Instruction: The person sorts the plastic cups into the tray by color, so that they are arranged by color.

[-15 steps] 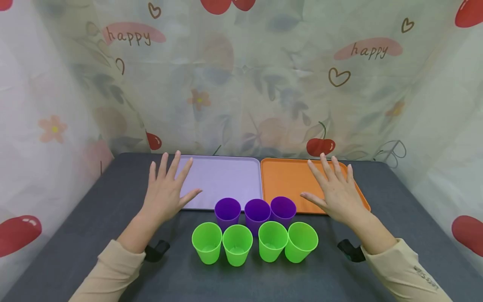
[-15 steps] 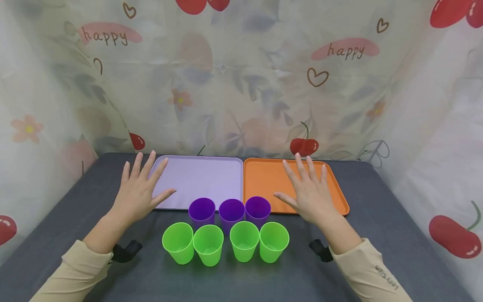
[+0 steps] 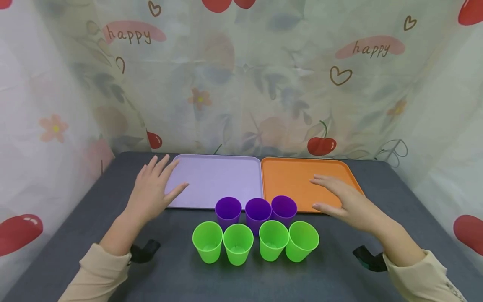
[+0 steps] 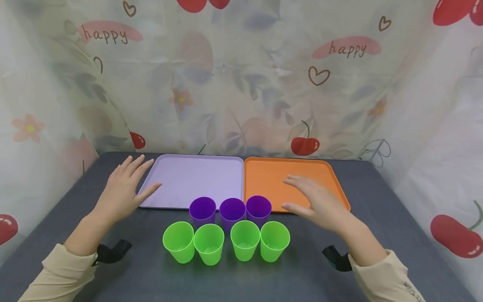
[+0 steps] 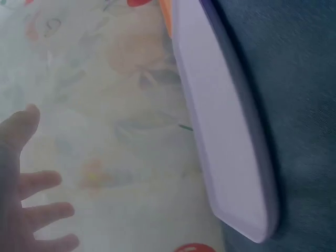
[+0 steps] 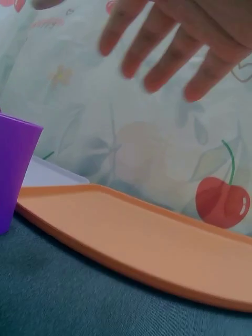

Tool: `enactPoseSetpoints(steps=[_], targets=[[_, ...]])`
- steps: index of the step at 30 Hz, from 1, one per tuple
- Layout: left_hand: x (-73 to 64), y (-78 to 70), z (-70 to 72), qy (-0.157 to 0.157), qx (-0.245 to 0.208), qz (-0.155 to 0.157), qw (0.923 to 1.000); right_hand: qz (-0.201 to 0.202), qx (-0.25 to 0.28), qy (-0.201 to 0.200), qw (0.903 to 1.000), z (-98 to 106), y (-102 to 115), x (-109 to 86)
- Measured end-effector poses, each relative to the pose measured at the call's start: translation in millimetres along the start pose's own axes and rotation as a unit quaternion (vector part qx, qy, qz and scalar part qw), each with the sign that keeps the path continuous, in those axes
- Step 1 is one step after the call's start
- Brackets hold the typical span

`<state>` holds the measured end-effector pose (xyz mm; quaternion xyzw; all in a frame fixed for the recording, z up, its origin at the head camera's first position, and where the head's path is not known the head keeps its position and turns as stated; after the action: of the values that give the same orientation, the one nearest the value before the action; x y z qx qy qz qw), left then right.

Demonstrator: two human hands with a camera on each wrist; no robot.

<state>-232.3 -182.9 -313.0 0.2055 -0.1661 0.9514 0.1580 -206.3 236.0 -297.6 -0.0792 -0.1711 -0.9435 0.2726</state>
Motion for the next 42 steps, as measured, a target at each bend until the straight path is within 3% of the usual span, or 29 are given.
enactPoseSetpoints(steps=[5, 12, 19, 29, 42], targets=[[-5.5, 21.3, -7.7, 0.036, -0.039, 0.036, 0.9979, 0.054, 0.022, 0.014, 0.9982, -8.9, -1.9, -8.7], [-12.8, 51.0, -25.7, 0.089, -0.088, 0.08, 0.9889, 0.094, 0.065, 0.051, 0.9921, -25.9, -4.6, -16.8], [-19.8, 67.1, -38.9, 0.125, -0.112, 0.094, 0.9814, 0.122, 0.107, 0.093, 0.9824, -36.7, -3.6, -17.0], [-23.6, 82.2, -47.7, 0.136, -0.152, 0.101, 0.9738, 0.12, 0.139, 0.138, 0.9732, -44.0, -0.7, -15.7], [-24.3, 88.1, -50.1, 0.127, -0.148, 0.105, 0.9752, 0.138, 0.165, 0.149, 0.9652, -48.5, -1.9, -13.3]])
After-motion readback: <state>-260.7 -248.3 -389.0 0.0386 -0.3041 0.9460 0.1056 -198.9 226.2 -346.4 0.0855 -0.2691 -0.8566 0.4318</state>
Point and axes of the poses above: each hand's wrist, its own x-axis towards the middle knuckle, its own z-axis out of the back of the hand, y = z × x, the point moved 4 cm from there along x, towards the middle knuckle, and after that the axes turned 6 degrees about -x, right-handed, at the moved point
